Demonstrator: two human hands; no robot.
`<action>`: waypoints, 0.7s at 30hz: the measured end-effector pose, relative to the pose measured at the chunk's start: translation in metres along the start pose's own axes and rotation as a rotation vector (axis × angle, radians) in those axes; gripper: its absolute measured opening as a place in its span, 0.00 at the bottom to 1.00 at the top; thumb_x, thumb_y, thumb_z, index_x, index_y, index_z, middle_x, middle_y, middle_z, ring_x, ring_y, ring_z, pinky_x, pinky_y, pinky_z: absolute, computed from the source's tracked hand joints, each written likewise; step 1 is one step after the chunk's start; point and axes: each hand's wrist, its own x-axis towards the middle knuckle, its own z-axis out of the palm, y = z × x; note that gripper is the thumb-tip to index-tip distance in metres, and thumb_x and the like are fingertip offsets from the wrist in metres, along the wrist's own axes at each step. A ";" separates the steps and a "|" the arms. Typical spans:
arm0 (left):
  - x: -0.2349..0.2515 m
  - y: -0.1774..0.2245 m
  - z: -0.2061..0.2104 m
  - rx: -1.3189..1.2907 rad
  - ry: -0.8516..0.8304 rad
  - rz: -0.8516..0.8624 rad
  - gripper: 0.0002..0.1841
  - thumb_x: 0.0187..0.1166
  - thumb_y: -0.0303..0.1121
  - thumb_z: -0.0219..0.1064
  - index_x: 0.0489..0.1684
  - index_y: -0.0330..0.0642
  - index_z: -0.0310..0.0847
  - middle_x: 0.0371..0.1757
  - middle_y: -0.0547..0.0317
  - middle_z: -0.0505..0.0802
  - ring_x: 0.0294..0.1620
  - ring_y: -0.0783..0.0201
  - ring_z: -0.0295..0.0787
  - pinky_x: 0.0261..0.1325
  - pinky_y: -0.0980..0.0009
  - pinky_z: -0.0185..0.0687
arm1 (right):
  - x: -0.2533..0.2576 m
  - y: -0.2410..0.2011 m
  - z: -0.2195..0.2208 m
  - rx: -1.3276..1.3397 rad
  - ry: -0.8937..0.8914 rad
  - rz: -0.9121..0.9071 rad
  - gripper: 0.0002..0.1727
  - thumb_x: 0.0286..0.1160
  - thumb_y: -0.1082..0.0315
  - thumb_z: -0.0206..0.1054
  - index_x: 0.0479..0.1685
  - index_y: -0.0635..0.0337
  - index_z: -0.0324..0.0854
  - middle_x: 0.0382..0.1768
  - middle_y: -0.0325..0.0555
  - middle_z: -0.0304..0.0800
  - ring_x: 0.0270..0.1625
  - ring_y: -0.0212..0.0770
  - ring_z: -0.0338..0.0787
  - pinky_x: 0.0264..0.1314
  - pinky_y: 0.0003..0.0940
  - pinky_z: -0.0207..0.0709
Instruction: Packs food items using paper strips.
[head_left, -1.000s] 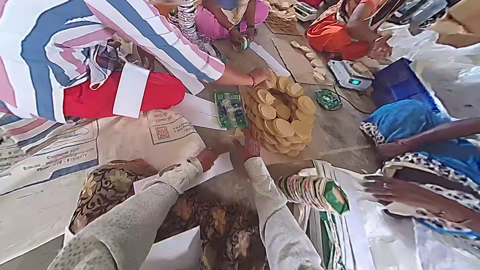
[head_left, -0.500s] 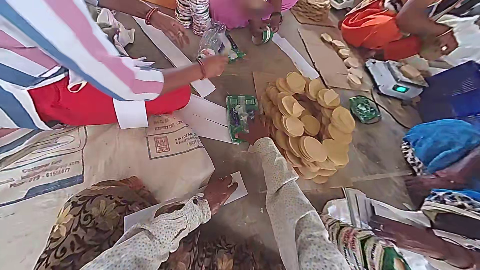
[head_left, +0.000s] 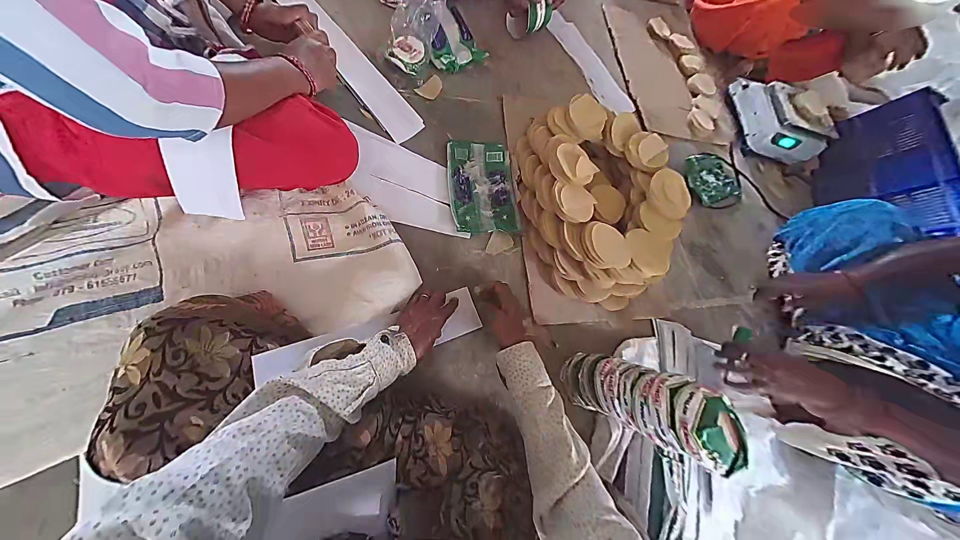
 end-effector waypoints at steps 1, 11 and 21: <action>0.000 0.000 0.000 0.003 0.001 -0.004 0.38 0.76 0.24 0.71 0.91 0.45 0.62 0.82 0.33 0.72 0.86 0.34 0.62 0.88 0.43 0.54 | -0.005 0.003 0.005 -0.022 0.009 -0.035 0.18 0.69 0.82 0.61 0.58 0.81 0.82 0.63 0.74 0.83 0.69 0.61 0.82 0.76 0.49 0.71; -0.003 -0.001 0.002 0.029 0.008 -0.016 0.38 0.79 0.26 0.70 0.92 0.49 0.59 0.83 0.33 0.70 0.87 0.35 0.61 0.89 0.45 0.52 | -0.048 -0.005 0.008 -0.806 -0.251 -0.149 0.29 0.70 0.86 0.58 0.76 0.68 0.78 0.78 0.65 0.77 0.81 0.66 0.75 0.80 0.56 0.70; -0.003 0.001 0.001 0.061 0.011 -0.016 0.38 0.79 0.27 0.70 0.92 0.50 0.60 0.83 0.31 0.70 0.86 0.34 0.62 0.89 0.45 0.53 | -0.034 -0.032 0.021 -0.953 -0.339 -0.016 0.49 0.66 0.88 0.59 0.95 0.49 0.53 0.89 0.61 0.60 0.86 0.66 0.67 0.76 0.63 0.68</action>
